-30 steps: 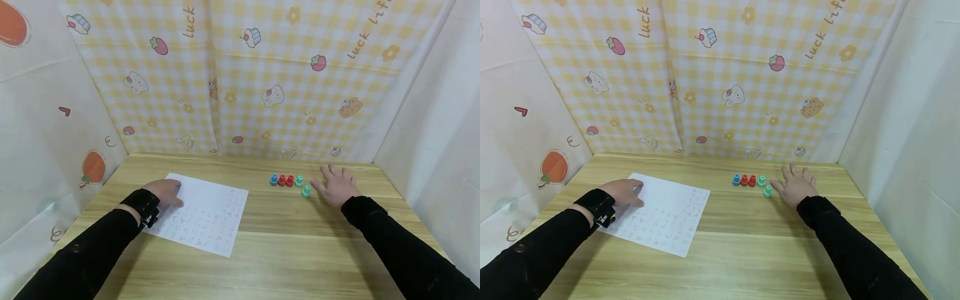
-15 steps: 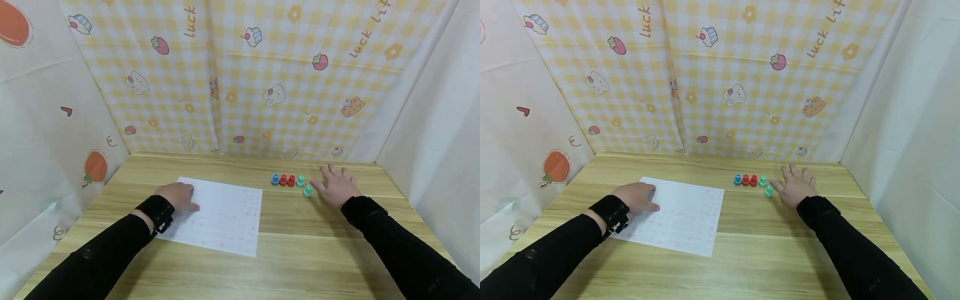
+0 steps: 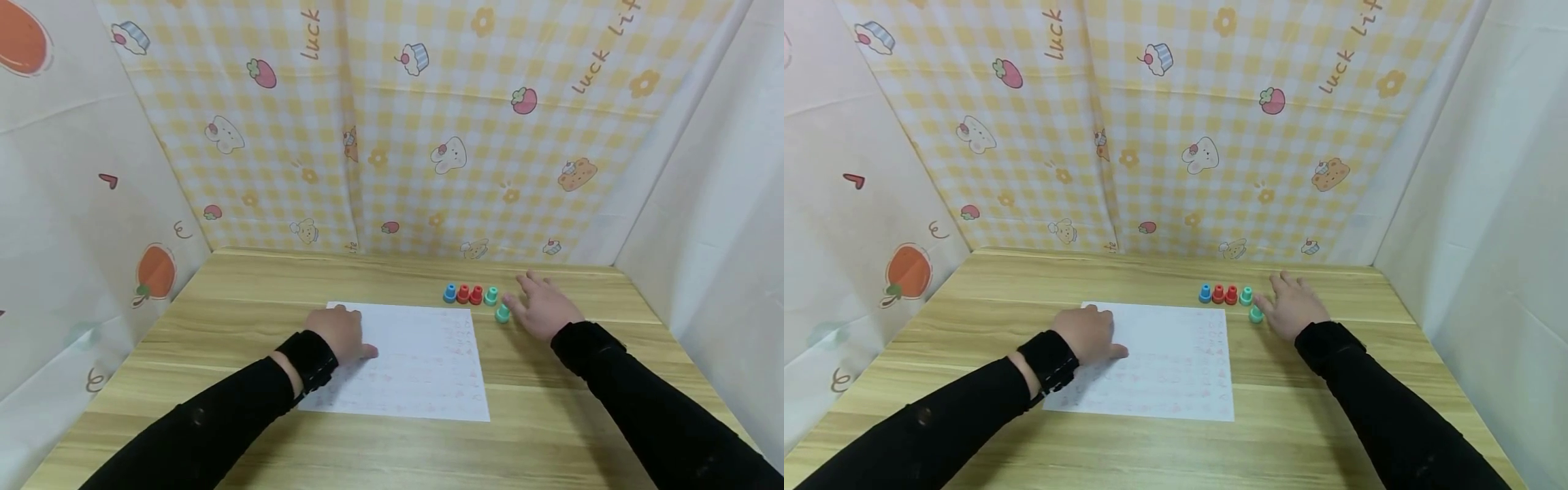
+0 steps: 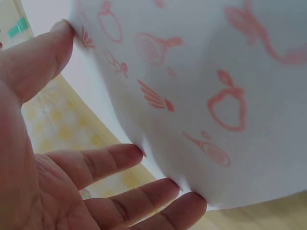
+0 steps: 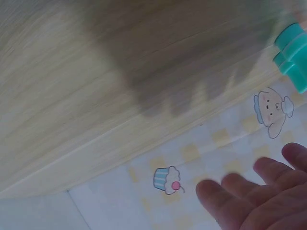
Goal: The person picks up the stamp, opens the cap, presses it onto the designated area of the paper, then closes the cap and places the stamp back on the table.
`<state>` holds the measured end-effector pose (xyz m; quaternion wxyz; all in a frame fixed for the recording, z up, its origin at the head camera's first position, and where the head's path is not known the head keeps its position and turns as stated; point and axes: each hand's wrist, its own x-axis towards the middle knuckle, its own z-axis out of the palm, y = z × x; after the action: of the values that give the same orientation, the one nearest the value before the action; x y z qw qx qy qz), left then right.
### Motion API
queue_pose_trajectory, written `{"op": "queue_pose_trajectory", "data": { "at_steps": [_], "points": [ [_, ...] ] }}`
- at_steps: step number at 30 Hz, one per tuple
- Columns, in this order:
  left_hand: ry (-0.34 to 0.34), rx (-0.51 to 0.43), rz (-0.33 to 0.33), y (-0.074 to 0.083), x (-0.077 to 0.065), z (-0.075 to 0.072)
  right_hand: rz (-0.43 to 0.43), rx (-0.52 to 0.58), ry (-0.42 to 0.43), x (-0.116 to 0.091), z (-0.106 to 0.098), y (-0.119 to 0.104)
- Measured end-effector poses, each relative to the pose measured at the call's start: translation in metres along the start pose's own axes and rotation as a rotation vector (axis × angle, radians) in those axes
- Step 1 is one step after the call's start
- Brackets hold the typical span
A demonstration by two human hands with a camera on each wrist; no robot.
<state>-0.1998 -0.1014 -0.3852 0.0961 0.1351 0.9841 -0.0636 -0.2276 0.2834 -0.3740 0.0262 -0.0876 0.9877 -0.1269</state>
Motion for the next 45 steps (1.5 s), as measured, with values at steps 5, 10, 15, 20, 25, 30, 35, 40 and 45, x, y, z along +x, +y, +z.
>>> {"op": "queue_pose_trajectory", "data": {
  "at_steps": [5,10,15,20,25,30,35,40,45],
  "points": [
    [0.002,0.038,-0.01,0.023,0.0,-0.005,0.032,-0.032,0.014,0.002,0.003,-0.008],
    [0.014,0.063,-0.023,0.03,0.002,-0.005,0.039,-0.064,0.008,0.005,0.007,-0.013],
    [0.033,-0.011,-0.004,0.026,0.005,-0.004,0.026,-0.065,-0.009,0.009,0.013,-0.013],
    [0.089,-0.33,0.063,0.022,0.01,-0.007,0.017,-0.002,0.041,0.009,0.016,-0.017],
    [0.138,-0.687,0.179,0.033,0.014,-0.01,0.017,0.329,0.068,0.007,0.014,-0.044],
    [0.184,-0.834,0.222,0.05,0.021,-0.007,-0.027,0.727,-0.035,0.006,0.021,-0.081],
    [0.225,-0.952,0.233,0.062,0.03,-0.005,-0.053,0.975,-0.108,0.007,0.032,-0.1],
    [0.248,-1.032,0.231,0.067,0.035,0.0,-0.053,1.065,-0.144,0.009,0.04,-0.104],
    [0.27,-1.024,0.246,0.068,0.036,0.002,-0.088,0.993,-0.163,0.009,0.041,-0.1]
  ]
}}
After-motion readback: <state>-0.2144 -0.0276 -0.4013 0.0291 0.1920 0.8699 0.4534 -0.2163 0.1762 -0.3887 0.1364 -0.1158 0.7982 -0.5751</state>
